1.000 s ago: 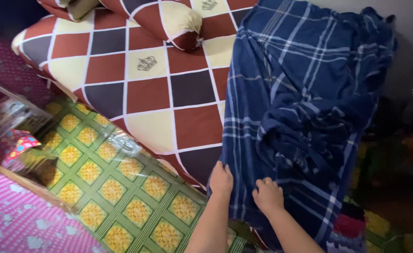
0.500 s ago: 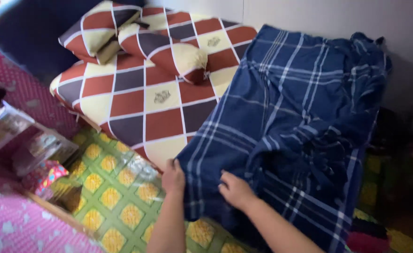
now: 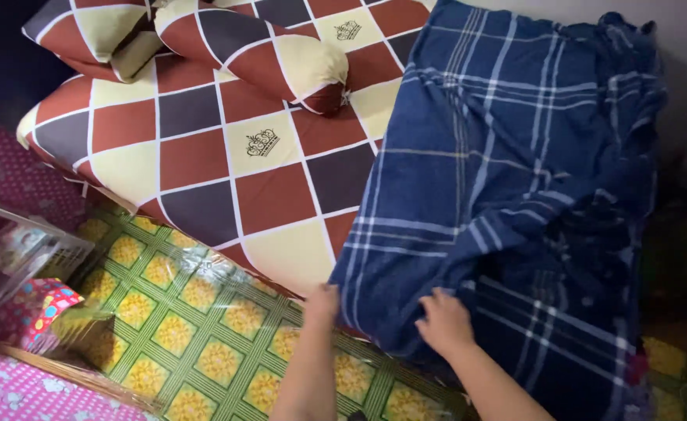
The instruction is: Smoothing and folding a blue plaid blanket on a bed
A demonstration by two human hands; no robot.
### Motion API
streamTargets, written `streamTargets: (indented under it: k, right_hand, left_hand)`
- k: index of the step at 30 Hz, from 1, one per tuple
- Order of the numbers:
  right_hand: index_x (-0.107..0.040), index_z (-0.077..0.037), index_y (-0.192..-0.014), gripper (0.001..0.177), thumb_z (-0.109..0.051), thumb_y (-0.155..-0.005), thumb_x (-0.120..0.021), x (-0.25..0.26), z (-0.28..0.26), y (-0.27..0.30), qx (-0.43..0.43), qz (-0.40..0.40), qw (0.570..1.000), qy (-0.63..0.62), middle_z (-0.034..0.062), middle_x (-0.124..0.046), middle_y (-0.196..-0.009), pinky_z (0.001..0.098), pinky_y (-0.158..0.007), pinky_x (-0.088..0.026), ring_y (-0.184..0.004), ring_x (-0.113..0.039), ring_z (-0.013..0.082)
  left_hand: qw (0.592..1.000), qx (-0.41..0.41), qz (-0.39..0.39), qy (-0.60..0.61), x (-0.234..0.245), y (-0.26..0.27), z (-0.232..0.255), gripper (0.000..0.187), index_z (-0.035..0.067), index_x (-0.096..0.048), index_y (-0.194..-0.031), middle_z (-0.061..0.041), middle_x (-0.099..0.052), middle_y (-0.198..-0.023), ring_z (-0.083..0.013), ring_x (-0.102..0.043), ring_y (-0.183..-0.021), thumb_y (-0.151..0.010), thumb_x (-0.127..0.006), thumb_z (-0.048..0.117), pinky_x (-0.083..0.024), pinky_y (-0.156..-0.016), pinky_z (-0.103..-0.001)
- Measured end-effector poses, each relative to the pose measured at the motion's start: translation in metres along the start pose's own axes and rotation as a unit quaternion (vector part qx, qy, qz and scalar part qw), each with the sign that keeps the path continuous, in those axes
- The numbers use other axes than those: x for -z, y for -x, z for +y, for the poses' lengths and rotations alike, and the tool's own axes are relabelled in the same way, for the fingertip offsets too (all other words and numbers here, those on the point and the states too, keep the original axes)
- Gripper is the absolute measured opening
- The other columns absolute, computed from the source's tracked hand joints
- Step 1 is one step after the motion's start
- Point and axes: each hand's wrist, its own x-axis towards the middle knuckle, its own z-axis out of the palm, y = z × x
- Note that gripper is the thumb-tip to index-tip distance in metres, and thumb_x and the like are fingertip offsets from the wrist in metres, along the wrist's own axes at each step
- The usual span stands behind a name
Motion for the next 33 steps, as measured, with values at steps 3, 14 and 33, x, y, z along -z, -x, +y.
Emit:
streamTargets:
  k: [3,14,33]
  right_hand:
    - [-0.056,-0.021,-0.138,0.066,-0.050,-0.084,-0.080,0.021,-0.007,-0.004,-0.180,-0.062,0.981,-0.028,0.0076,-0.055,-0.144,0.0517,-0.095,-0.059,-0.126,-0.059,0.0352]
    - [-0.055,-0.028,-0.131,0.045,-0.042,-0.089,-0.060,-0.057,0.018,-0.007,-0.188,-0.087,0.970,0.129,0.0074,-0.050,-0.127,0.0482,-0.089,-0.053,-0.112,-0.057,0.0329]
    - [-0.043,-0.016,-0.097,0.013,-0.023,-0.108,-0.041,0.053,-0.142,-0.065,0.057,-0.236,0.928,-0.283,0.0074,-0.053,-0.076,0.0460,-0.062,-0.029,-0.063,-0.047,0.0306]
  left_hand:
    - [0.995,-0.090,-0.014,-0.031,-0.039,-0.027,0.012,0.050,0.008,-0.070,-0.112,-0.024,-0.071,-0.119,-0.0428,-0.064,-0.119,-0.098,-0.051,0.052,-0.048,-0.101,-0.050]
    - [0.986,-0.075,-0.012,-0.150,-0.050,-0.013,0.048,0.034,0.011,-0.062,-0.107,-0.016,-0.068,-0.116,-0.0421,-0.066,-0.111,-0.094,-0.065,0.042,-0.052,-0.092,-0.054]
    - [0.982,-0.013,0.184,0.036,0.124,-0.080,-0.009,0.027,0.017,-0.057,-0.113,-0.016,-0.073,-0.111,-0.0440,-0.067,-0.102,-0.106,-0.038,0.035,-0.046,-0.082,-0.056]
